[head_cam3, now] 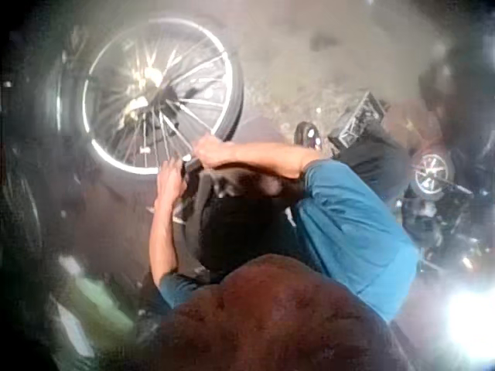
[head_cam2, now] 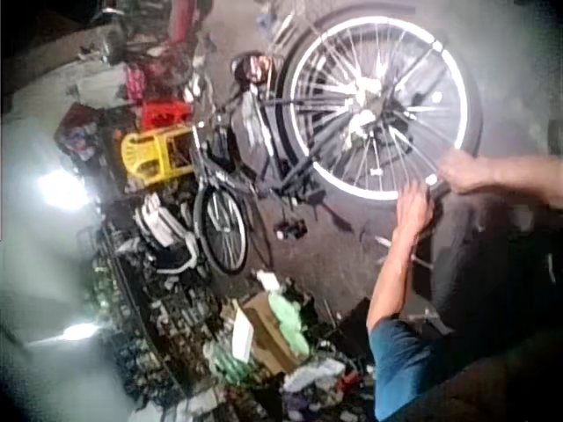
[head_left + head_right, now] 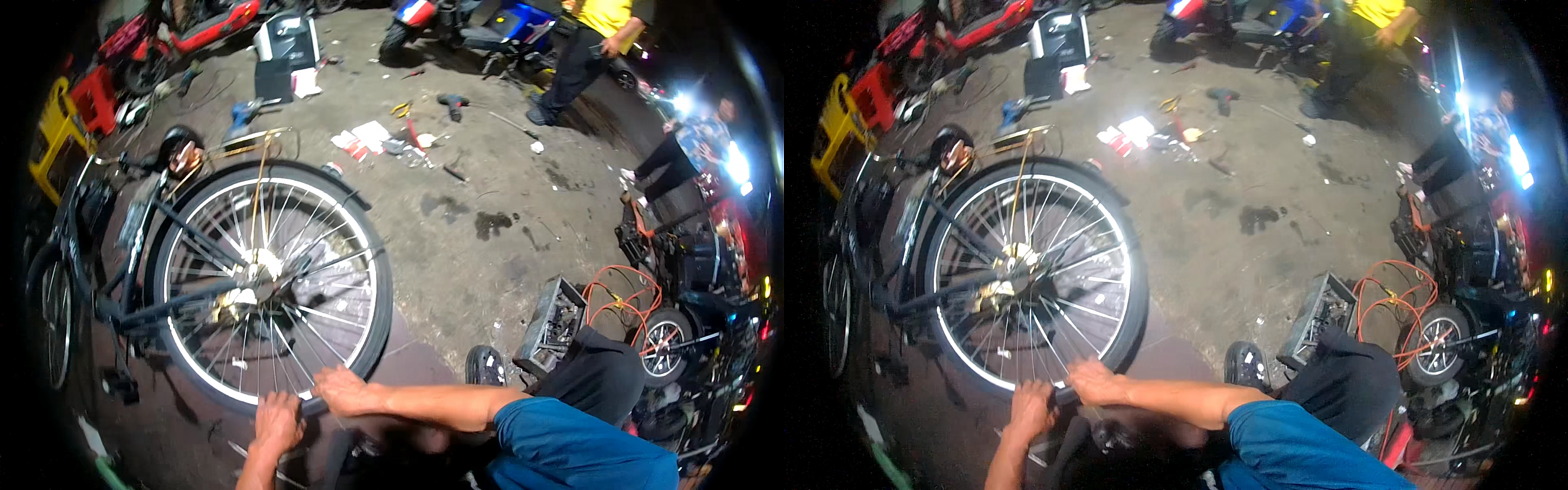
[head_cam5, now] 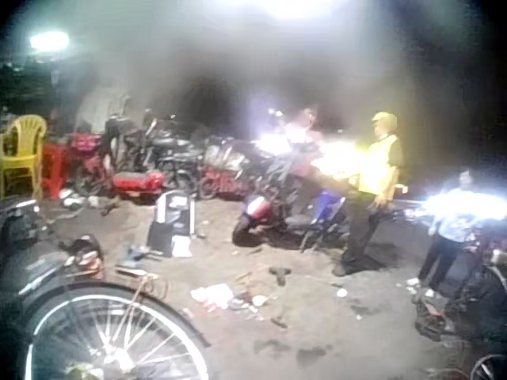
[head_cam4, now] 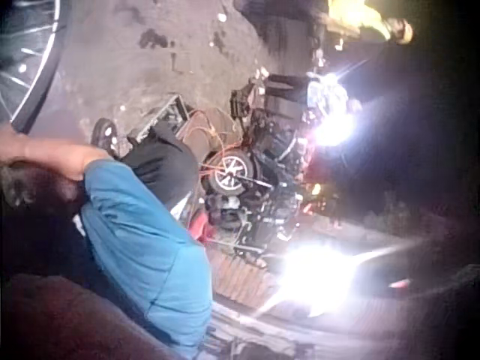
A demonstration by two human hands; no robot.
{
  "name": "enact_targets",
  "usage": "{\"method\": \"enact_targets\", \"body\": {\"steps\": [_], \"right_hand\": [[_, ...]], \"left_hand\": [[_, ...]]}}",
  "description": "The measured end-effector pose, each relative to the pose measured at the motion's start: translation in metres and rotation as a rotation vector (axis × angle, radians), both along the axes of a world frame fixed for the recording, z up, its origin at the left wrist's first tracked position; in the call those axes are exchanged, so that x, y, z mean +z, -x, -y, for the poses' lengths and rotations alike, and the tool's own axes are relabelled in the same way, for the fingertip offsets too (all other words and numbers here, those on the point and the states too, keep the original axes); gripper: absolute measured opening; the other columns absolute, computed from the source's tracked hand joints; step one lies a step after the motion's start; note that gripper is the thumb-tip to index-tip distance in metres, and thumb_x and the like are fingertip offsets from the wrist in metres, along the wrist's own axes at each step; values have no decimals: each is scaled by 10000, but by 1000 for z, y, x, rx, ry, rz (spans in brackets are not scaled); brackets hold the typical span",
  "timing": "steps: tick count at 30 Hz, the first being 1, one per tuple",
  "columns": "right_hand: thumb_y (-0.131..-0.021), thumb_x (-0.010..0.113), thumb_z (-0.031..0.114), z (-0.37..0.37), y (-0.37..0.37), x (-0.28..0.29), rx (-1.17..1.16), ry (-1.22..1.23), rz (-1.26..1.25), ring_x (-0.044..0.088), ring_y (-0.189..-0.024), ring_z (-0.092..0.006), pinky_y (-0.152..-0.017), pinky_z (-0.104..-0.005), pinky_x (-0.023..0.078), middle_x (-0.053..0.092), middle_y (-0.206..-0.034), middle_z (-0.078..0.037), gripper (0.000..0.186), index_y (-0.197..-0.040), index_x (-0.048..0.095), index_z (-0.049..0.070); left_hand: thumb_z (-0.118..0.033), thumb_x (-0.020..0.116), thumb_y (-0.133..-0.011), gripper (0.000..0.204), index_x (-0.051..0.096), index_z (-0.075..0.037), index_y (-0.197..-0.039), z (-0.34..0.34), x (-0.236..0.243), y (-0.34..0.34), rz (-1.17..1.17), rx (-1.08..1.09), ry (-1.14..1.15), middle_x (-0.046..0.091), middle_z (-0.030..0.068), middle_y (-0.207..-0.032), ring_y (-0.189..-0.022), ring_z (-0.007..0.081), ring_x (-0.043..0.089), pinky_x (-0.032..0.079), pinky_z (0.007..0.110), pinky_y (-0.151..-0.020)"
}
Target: The person removes the inner tube from an upside-down bicycle tire using tire levers and by hand. The person then brings a basin of water over, inflates the inner tube with an air hose, and submerges the tube into the water.
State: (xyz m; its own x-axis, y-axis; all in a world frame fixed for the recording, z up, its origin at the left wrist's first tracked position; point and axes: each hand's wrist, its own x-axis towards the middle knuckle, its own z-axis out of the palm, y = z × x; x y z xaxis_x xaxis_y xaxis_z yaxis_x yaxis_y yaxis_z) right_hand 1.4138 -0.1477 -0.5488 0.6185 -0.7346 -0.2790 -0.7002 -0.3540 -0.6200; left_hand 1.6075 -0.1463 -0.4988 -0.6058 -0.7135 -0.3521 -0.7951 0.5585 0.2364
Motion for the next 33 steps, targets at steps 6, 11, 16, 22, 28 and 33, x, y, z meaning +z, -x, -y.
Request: {"method": "enact_targets", "body": {"steps": [6,11,16,22,28,33], "right_hand": [[-624,629,65,12,41,0,20,91,-24,620,-863,-327,-755,-412,488,645,-807,-165,194,-810,650,15],[-639,619,96,33,38,21,205,-21,-219,638,-794,-355,-709,-430,508,654,-788,-176,205,-824,651,15],[-655,607,127,23,18,-26,197,32,-77,624,-835,-367,-718,-438,504,646,-861,-200,279,-912,640,24],[-653,629,142,26,24,18,90,-85,-42,624,-783,-371,-686,-449,495,638,-777,-205,243,-857,639,9],[-690,611,89,24,35,37,80,-160,-37,606,-831,-383,-699,-446,494,626,-836,-199,283,-969,620,48],[-649,680,110,8,38,24,74,99,108,542,-935,-373,-778,-436,470,552,-949,-184,304,-924,613,1]], "left_hand": [[-127,733,-517,337,584,-31,-804,-1,-22,7,-102,-50,110,588,163,-766,-747,332,579,447,425,-695],[-95,648,-570,168,602,-15,-710,0,-32,33,-258,107,-32,618,214,-727,-714,364,605,455,442,-708],[-94,660,-588,284,652,-40,-868,-3,-35,40,-324,174,11,628,172,-796,-792,353,593,433,451,-745],[-186,703,-666,313,626,-31,-927,-2,-10,36,-257,130,-50,627,169,-875,-861,348,588,423,439,-802],[-515,456,-875,520,638,-53,-1031,37,2,34,-5,135,-524,644,216,-957,-952,372,601,456,435,-836],[-342,490,-852,381,657,-29,-993,57,-24,23,-134,253,-722,639,238,-940,-933,389,602,445,432,-813]]}}
